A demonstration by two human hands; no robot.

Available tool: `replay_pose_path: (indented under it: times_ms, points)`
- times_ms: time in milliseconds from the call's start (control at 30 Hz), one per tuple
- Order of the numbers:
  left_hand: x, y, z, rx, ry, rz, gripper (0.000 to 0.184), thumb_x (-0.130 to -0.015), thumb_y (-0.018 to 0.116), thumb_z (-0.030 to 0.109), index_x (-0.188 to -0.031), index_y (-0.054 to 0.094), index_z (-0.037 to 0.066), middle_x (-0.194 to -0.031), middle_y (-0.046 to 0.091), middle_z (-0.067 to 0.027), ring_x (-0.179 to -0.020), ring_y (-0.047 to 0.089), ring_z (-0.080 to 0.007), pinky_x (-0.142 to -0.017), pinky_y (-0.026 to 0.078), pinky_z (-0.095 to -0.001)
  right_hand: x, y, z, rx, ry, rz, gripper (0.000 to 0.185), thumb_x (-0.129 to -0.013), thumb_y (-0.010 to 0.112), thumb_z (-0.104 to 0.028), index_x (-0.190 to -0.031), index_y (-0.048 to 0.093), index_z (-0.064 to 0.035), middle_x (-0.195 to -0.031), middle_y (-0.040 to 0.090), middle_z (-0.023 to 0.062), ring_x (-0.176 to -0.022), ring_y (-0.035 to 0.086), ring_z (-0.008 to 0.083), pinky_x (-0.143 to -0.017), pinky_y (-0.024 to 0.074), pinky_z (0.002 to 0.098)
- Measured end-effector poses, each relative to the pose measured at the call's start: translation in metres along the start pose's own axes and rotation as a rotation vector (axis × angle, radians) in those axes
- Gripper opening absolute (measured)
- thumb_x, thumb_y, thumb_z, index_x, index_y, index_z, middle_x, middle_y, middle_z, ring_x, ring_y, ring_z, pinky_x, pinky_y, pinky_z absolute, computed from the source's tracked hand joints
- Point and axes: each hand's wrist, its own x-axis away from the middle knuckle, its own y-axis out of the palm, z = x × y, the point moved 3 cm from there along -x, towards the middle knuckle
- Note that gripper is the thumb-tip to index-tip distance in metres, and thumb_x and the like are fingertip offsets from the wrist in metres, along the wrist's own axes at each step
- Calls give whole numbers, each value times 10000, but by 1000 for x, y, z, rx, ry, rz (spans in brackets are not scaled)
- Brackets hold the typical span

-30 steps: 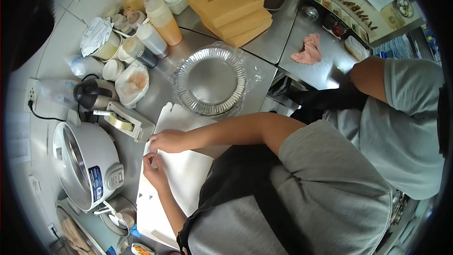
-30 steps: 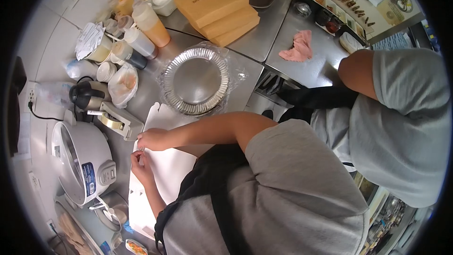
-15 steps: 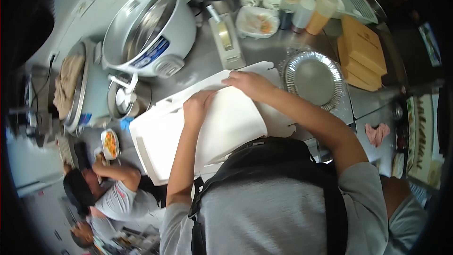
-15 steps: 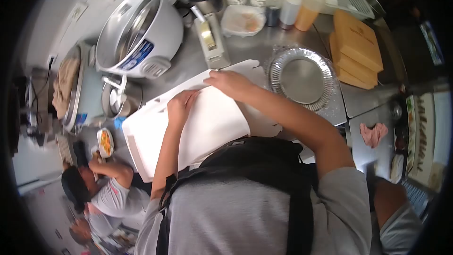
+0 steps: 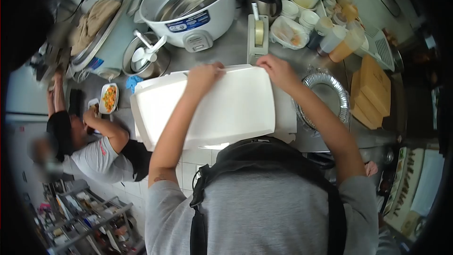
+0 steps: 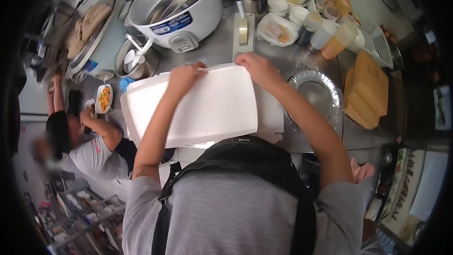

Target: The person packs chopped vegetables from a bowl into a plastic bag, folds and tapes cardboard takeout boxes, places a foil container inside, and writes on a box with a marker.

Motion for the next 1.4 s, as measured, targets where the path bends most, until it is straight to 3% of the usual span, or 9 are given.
replay_pose_path:
  times_ms: [167,267,467,600,633,833,1067,1300,1400]
  points:
    - [37,-118,-46,211,-75,283,313,-911,554,322,-1041,682,69,-952,672,-186,-857,641,-371,-765,508,-413,-3,-44,-9,-503,91,315,400,-937,554,-264,-1282,468,-80,-1168,561,90,-1030,563,182,-889,458,323]
    - [71,-176,-67,485,-255,630,329,-932,543,165,-1188,568,-41,-984,687,-182,-889,661,-183,-784,488,-298,0,-48,-27,-787,241,164,589,-935,560,-323,-1409,326,-63,-1252,499,116,-1086,517,176,-941,422,332]
    - [103,-154,-75,634,-487,826,304,-942,537,183,-1139,572,-46,-849,672,-79,-756,594,-115,-688,465,-268,-14,-27,-91,-869,27,-238,811,-917,597,-335,-1503,98,-78,-1353,419,168,-1098,526,187,-965,408,341]
    - [120,-68,-77,867,-621,795,277,-946,523,193,-1093,585,-34,-778,617,-17,-684,550,-79,-607,432,-255,-58,6,-83,-725,95,-134,747,-893,639,-298,-1470,238,-44,-1186,568,142,-789,631,190,-778,516,334]
    - [125,-51,-70,1053,-715,772,263,-947,523,194,-1071,598,-24,-778,610,-13,-680,537,-76,-609,429,-254,-65,12,-78,-627,102,-13,525,-871,655,-268,-1296,503,0,-947,661,95,-649,623,172,-647,524,335]
    - [186,36,-67,1087,-902,488,274,-883,620,188,-1072,651,-9,-782,630,-23,-647,574,-110,-583,463,-256,-79,84,4,-50,-109,-427,179,-821,695,-152,-848,664,23,-629,628,28,-531,553,89,-516,461,241]
    - [219,46,-46,825,-1020,436,241,-812,706,218,-895,699,-9,-685,643,-36,-605,570,-75,-562,467,-263,-10,102,40,-396,117,-314,243,-763,750,-208,-808,645,6,-646,636,85,-579,598,126,-548,458,290]
    - [221,65,-8,475,-995,425,205,-813,626,143,-876,665,-48,-750,646,-244,-741,639,-416,-663,507,-434,54,94,-9,-240,268,-50,257,-810,703,-218,-928,655,6,-697,666,120,-620,635,185,-619,499,327]
    - [200,31,20,518,-1036,296,207,-846,624,157,-908,660,-37,-752,669,-207,-715,666,-351,-685,517,-398,53,99,-14,-142,240,-46,270,-833,678,-214,-952,648,27,-711,670,118,-629,640,204,-634,507,331]
